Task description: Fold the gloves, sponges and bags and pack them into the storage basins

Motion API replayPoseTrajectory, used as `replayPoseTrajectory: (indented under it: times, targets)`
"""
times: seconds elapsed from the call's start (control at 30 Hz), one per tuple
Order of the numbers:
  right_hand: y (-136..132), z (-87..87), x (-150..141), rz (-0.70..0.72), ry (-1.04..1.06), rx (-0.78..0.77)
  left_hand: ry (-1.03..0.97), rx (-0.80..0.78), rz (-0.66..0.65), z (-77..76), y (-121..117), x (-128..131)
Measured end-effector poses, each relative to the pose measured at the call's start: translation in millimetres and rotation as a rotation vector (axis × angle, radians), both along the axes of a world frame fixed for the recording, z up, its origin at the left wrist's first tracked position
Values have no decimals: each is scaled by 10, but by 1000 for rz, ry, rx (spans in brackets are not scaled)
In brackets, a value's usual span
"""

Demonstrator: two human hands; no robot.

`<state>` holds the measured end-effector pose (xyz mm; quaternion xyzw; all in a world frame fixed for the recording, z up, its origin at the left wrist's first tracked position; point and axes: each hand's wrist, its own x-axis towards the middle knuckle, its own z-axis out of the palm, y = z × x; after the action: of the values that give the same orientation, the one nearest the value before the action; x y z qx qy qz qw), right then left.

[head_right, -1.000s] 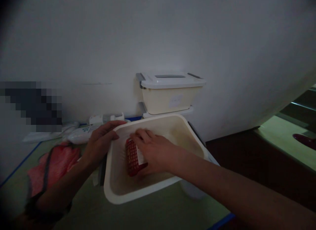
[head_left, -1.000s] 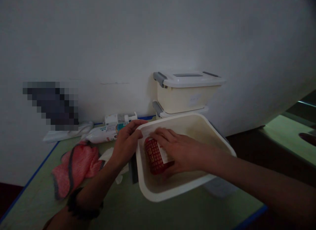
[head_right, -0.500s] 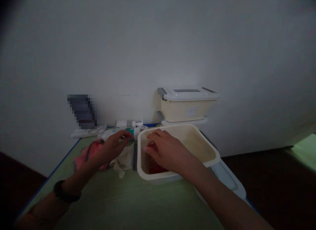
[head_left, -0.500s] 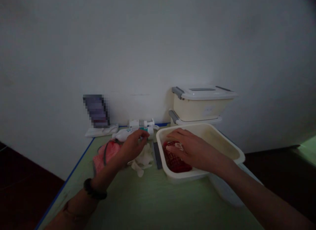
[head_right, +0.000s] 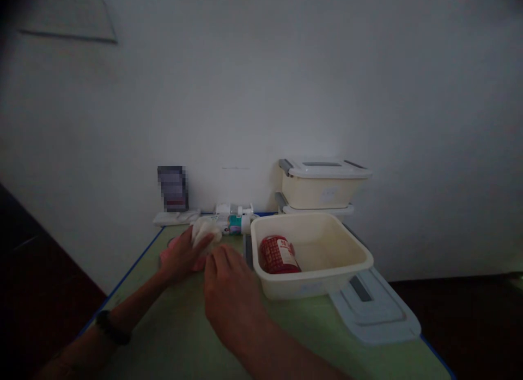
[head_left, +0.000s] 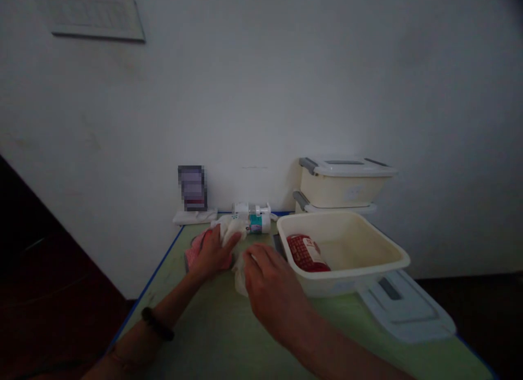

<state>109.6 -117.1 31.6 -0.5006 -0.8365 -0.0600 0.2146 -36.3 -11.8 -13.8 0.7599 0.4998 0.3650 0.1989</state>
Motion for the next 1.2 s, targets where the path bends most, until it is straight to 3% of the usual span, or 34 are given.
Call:
replayPoseTrajectory:
  times: [0.07, 0.17, 0.33, 0.57, 0.7, 0.77, 0.97, 1.1, 1.2]
  targets:
    - [3, -210, -67, 1, 26, -75, -47, 8, 41, 6, -36, -76]
    - [89, -472, -77, -50, 65, -130, -62, -13, -6, -43, -84, -146]
    - [284, -683, -26, -154, 154, -212, -42, -24, -37, -153, -108, -180]
    - [348, -814, -21, -141, 235, -317, -60, -103, -72, -250, -76, -140]
    - [395, -880, 22, -183, 285, -334, -142, -155, 49, -219, -64, -118]
    - [412, -889, 50, -198, 321, -285, -221, -106, 100, -178, -74, -115]
    - [296, -829, 24, -23, 537, -207, -391, -22, 136, -122, -143, -102]
    - [217, -795, -3, 73, 662, -245, -349, -92, 82, -85, -197, -96]
    - [213, -788, 26, 31, 717, -308, -378, -209, -88, -62, -262, -122]
